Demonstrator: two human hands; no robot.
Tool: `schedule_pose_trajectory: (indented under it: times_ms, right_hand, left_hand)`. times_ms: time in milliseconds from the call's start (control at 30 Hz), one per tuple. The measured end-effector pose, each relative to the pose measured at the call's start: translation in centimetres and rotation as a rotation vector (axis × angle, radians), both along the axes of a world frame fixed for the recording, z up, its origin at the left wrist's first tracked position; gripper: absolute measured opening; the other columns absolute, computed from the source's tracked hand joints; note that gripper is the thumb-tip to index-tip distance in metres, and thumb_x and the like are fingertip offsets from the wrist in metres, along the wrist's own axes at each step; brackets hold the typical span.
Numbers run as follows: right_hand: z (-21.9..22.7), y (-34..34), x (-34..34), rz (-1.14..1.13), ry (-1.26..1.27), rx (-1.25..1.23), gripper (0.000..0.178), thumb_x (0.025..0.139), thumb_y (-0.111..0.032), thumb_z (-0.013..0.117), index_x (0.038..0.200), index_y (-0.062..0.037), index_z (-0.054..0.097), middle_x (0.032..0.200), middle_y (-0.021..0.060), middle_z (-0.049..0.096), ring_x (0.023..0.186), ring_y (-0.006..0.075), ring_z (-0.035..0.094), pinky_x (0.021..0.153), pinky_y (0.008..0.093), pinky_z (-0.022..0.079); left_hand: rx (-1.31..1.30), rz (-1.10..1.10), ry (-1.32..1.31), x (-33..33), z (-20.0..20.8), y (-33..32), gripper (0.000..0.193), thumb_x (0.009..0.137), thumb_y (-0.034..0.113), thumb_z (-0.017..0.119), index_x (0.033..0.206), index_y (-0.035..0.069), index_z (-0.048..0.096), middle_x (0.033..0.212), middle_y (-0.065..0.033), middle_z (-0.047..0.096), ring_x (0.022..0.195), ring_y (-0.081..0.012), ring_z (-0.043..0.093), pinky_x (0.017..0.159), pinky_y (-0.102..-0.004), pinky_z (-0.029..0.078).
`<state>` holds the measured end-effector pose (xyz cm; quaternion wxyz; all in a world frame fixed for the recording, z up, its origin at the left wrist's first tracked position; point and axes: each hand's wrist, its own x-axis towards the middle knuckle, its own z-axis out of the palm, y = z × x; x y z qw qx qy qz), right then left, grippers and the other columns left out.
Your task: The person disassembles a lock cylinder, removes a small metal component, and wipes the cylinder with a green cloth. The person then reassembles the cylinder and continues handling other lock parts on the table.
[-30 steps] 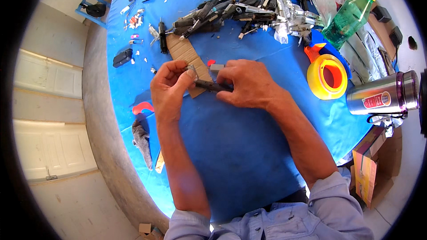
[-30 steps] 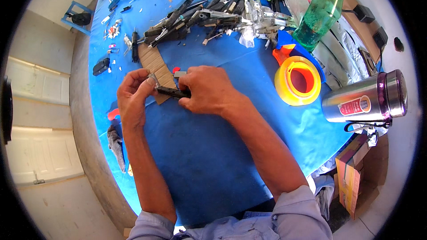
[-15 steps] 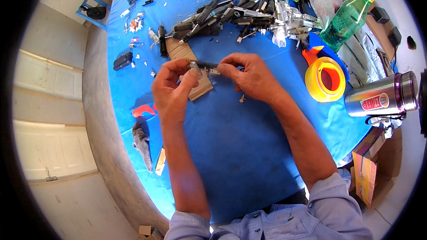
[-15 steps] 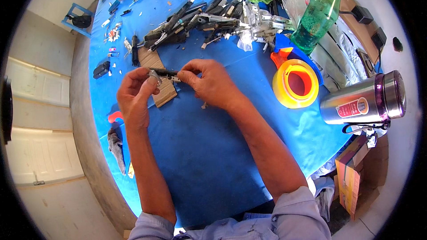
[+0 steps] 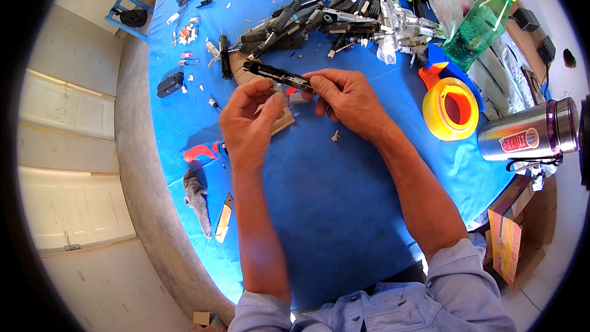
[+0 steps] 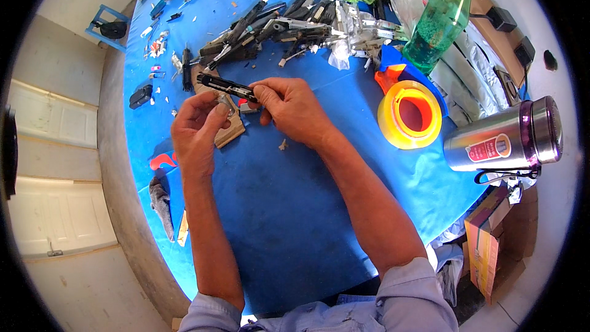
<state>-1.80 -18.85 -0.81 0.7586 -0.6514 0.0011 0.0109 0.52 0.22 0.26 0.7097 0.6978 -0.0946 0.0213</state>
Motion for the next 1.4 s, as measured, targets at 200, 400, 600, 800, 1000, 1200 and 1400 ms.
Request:
schedule_pose_trajectory:
  times_ms: [200, 400, 600, 800, 1000, 1200, 1400]
  right_hand:
    - [-0.4, 0.1, 0.1, 0.017, -0.028, -0.024, 0.027, 0.104, -0.018, 0.054, 0.117, 0.0003, 0.069, 0.089, 0.0034, 0.072, 0.062, 0.0073, 0.059, 0.053, 0.0232, 0.046]
    - [-0.6, 0.1, 0.1, 0.019, -0.017, -0.022, 0.030, 0.105, -0.021, 0.053, 0.125, -0.0018, 0.066, 0.092, 0.0040, 0.073, 0.063, 0.0054, 0.059, 0.048, 0.0203, 0.044]
    - [-0.4, 0.2, 0.0, 0.016, -0.021, -0.030, 0.030, 0.105, -0.021, 0.053, 0.124, -0.0017, 0.066, 0.091, 0.0042, 0.073, 0.063, 0.0057, 0.059, 0.048, 0.0204, 0.045]
    - [-0.9, 0.1, 0.2, 0.015, -0.033, -0.021, 0.031, 0.106, -0.022, 0.051, 0.124, -0.0019, 0.066, 0.091, 0.0046, 0.073, 0.063, 0.0063, 0.060, 0.048, 0.0206, 0.044]
    - [-0.7, 0.2, 0.1, 0.013, 0.007, 0.002, 0.032, 0.107, -0.024, 0.047, 0.122, -0.0016, 0.065, 0.089, 0.0048, 0.071, 0.062, 0.0067, 0.061, 0.047, 0.0203, 0.044]
    - [-0.6, 0.2, 0.2, -0.010, 0.029, 0.022, 0.032, 0.108, -0.024, 0.046, 0.118, -0.0004, 0.065, 0.084, 0.0050, 0.069, 0.059, 0.0069, 0.060, 0.046, 0.0210, 0.044]
    - [-0.6, 0.2, 0.3, -0.030, 0.047, 0.020, 0.032, 0.107, -0.023, 0.045, 0.115, 0.0014, 0.065, 0.082, 0.0062, 0.069, 0.056, 0.0078, 0.059, 0.045, 0.0234, 0.044]
  left_hand:
    - [-0.007, 0.014, 0.024, 0.0, -0.2, -0.3, 0.029, 0.088, 0.003, 0.075, 0.114, -0.002, 0.065, 0.097, -0.0065, 0.070, 0.084, -0.0107, 0.066, 0.070, -0.0233, 0.055]
    - [-0.008, 0.036, 0.010, -0.2, -0.2, -0.7, 0.028, 0.088, 0.002, 0.075, 0.114, -0.002, 0.065, 0.098, -0.0074, 0.070, 0.084, -0.0111, 0.066, 0.071, -0.0237, 0.055]
    - [-0.013, 0.030, -0.009, -0.2, -0.2, -0.9, 0.028, 0.088, 0.000, 0.074, 0.114, -0.002, 0.065, 0.099, -0.0084, 0.071, 0.084, -0.0120, 0.067, 0.071, -0.0243, 0.055]
    - [-0.016, 0.033, -0.011, -0.2, -0.2, -1.0, 0.028, 0.088, 0.001, 0.074, 0.114, -0.002, 0.065, 0.098, -0.0081, 0.071, 0.082, -0.0115, 0.067, 0.069, -0.0238, 0.055]
    - [-0.042, 0.053, 0.017, -0.1, -0.4, -0.6, 0.028, 0.088, 0.004, 0.075, 0.113, -0.002, 0.065, 0.096, -0.0075, 0.070, 0.081, -0.0109, 0.066, 0.068, -0.0233, 0.054]
    - [-0.054, 0.064, 0.016, -0.1, -0.3, -0.6, 0.028, 0.088, 0.005, 0.075, 0.114, -0.003, 0.065, 0.098, -0.0075, 0.070, 0.083, -0.0117, 0.066, 0.068, -0.0241, 0.055]
    - [-0.054, 0.051, 0.021, 0.0, -0.5, -0.5, 0.029, 0.088, 0.006, 0.075, 0.114, -0.002, 0.065, 0.101, -0.0085, 0.069, 0.087, -0.0133, 0.066, 0.067, -0.0249, 0.055]
